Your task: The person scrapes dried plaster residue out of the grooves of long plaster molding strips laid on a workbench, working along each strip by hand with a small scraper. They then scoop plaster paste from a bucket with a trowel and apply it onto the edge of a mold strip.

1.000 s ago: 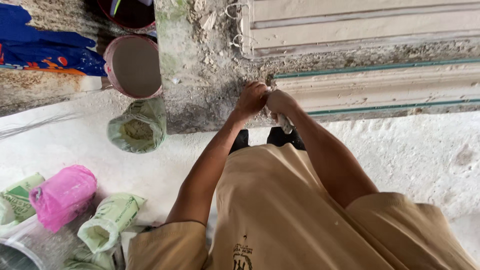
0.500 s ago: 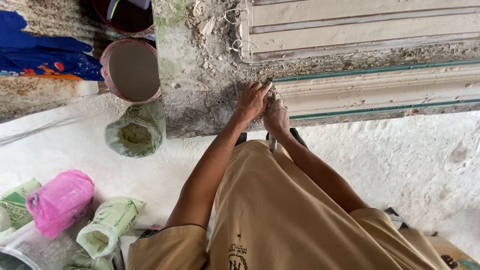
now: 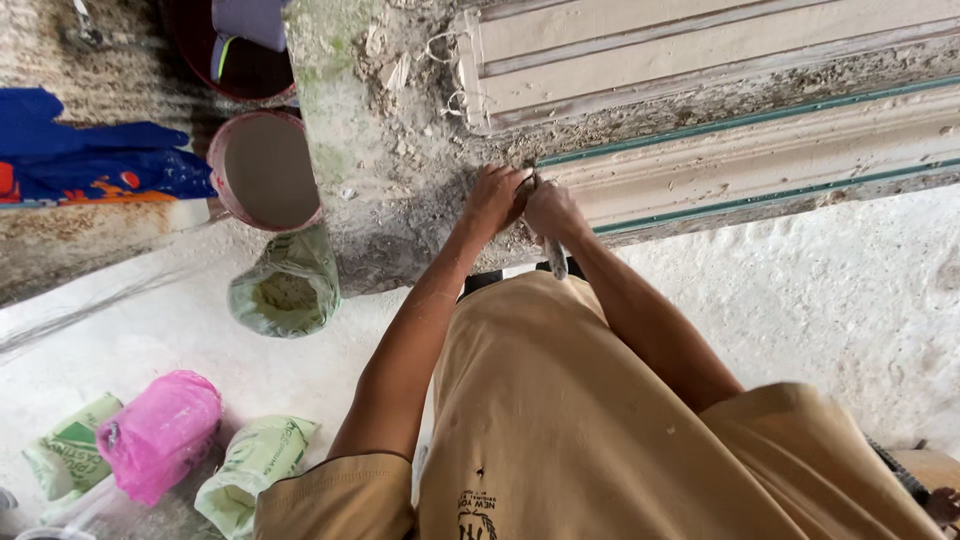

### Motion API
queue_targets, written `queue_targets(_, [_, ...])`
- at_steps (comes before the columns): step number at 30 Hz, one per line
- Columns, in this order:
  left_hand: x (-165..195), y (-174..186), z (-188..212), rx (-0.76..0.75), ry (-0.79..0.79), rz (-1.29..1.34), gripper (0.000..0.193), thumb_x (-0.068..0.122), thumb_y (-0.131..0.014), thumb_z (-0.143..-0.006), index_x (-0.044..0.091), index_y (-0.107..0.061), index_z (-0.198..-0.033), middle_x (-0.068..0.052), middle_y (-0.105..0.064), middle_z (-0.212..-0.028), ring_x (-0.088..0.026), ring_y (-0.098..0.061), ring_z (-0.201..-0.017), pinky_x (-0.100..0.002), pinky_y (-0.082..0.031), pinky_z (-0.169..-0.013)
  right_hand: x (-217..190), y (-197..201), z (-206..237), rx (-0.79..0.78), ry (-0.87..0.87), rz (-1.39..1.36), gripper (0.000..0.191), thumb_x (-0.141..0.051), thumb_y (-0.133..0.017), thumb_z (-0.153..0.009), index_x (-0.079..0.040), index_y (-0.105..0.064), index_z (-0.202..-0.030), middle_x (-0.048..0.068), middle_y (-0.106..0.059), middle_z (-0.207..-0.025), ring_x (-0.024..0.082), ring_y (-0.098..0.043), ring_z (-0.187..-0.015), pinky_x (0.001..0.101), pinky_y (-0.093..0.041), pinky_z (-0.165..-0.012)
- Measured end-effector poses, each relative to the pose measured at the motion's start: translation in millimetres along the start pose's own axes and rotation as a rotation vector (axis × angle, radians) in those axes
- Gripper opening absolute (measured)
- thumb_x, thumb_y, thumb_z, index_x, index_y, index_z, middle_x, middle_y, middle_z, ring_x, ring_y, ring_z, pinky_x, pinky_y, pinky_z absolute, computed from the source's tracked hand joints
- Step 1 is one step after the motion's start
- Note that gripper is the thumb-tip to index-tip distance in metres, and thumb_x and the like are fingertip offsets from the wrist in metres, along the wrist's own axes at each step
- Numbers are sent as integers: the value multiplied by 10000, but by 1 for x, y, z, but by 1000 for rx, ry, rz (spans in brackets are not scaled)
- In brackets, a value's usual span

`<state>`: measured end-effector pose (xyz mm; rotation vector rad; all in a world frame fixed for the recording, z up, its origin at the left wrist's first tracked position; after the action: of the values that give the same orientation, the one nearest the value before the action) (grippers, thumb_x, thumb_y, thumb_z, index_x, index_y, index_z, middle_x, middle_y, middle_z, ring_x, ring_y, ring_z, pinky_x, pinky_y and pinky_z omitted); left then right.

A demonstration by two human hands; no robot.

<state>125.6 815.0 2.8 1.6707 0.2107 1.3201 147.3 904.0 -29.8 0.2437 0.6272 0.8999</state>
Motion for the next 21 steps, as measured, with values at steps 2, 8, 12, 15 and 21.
queue_targets(2, [1, -4, 3, 38, -66, 6, 246, 185, -714, -912, 43, -702, -1111, -111, -746, -997, -241, -641, -925, -399, -437, -934, -1, 4, -1, 50, -67, -164, 337, -189, -371, -1092, 37, -621, -1066, 169, -651, -731, 178, -565, -461, 303, -471, -327])
queue_targets(8, [-8, -36, 26, -142, 46, 28, 706, 312, -764, -861, 6, -473, -1427, -181, -593, -1283, -315, -564, -1217, -472, -426, -1181, -21, 37, -28, 190, 196, 64, 297, -171, -394, -1082, 5, -621, -1159, 147, -677, -823, 174, -599, -551, 311, -469, -400])
queue_targets(12, [16, -48, 49, -177, 48, -194, 1353, 603, -937, -542, -23, -220, -1503, -313, -294, -1503, -520, -347, -1377, -662, -340, -1103, 32, 13, 18, 207, 394, -27, 321, -257, -466, -1056, -67, -601, -1277, 175, -688, -951, 265, -636, -749, 396, -498, -613])
queue_targets(15, [25, -51, 52, -116, 107, -228, 1378, 620, -936, -507, 98, -223, -1564, -278, -284, -1551, -510, -348, -1381, -661, -346, -1082, 78, -36, 75, 36, 462, 33, 391, -321, -520, -1036, -121, -586, -1366, 195, -697, -1046, 334, -664, -897, 459, -521, -773])
queue_targets(21, [4, -63, 38, -177, -54, -225, 1052, 470, -900, -760, 166, -321, -1584, -248, -362, -1537, -420, -412, -1361, -617, -378, -1131, 112, -91, 107, 90, 261, 111, 471, -377, -553, -969, -208, -579, -1409, 181, -700, -1129, 360, -689, -991, 492, -563, -874])
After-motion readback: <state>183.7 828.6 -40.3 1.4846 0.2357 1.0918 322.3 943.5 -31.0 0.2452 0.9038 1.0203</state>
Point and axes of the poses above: each hand's wrist, its own z-axis away from the middle knuckle, its own y-axis out of the back of the hand, x = y × z, the point moved 7 cm from there along -z, towards the middle knuckle
